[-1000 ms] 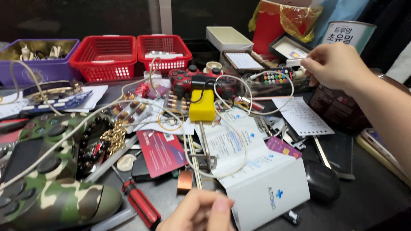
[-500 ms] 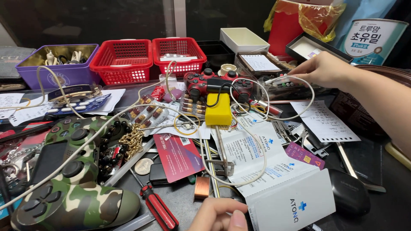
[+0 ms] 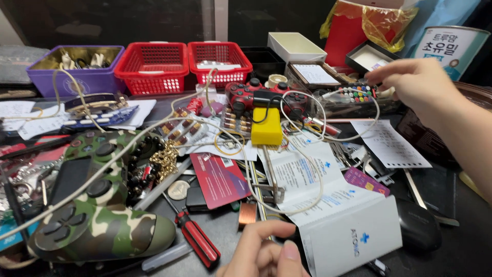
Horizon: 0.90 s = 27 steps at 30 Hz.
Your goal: Sorting through various items on a cluttered desk and carefully peeling the paper backing off a medicine blister pack.
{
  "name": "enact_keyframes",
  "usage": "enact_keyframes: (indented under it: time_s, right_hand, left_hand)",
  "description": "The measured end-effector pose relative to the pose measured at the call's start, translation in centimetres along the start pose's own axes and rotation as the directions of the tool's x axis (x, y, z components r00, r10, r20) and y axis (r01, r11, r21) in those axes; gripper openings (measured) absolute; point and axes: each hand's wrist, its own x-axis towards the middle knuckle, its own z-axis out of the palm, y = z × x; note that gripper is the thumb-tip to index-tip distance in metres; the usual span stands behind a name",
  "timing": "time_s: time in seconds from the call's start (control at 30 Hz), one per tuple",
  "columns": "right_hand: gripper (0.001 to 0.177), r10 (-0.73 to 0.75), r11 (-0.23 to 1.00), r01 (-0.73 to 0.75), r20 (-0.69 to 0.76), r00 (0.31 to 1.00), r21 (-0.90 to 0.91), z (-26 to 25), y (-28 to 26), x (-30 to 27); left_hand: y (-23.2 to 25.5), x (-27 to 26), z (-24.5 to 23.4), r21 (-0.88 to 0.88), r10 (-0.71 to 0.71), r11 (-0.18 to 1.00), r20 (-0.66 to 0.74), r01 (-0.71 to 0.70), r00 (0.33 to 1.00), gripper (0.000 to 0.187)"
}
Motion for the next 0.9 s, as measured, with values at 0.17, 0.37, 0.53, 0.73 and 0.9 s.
enact_keyframes:
  time_s: [0.17,0.37,0.53,0.73,0.9]
  right_hand:
    - [0.029,-0.190,0.928,0.222,-0.131,0.973,0.298,0.4,-3.0,-9.4]
    - [0.019,-0.098,0.966,0.127,-0.135,0.986,0.226,3.1,-9.6,-23.4]
    - [0.013,-0.341,0.916,0.349,-0.077,0.937,0.198,7.7,-10.5,-28.9]
    - [0.017,-0.471,0.871,0.482,-0.113,0.875,0.093,11.5,-10.0,-31.7]
    - [0.026,-0.325,0.945,0.323,0.062,0.944,0.041,12.6,-8.5,-31.5]
  left_hand:
    - [0.1,-1.3,-0.9,-0.120,0.115,0.986,-0.033,-0.118,0.993,0.020]
    - [1.0,-3.2,-4.1,-0.164,0.090,0.983,0.046,-0.081,0.995,0.022]
    - [-1.1,-4.2,-6.8,-0.132,0.297,0.944,-0.066,-0.303,0.953,0.018]
    - [-1.9,-4.5,-8.5,0.052,0.574,0.811,-0.261,-0.582,0.776,0.014]
    - [-2.1,-4.4,-8.8,0.003,0.527,0.835,-0.289,-0.550,0.799,0.020]
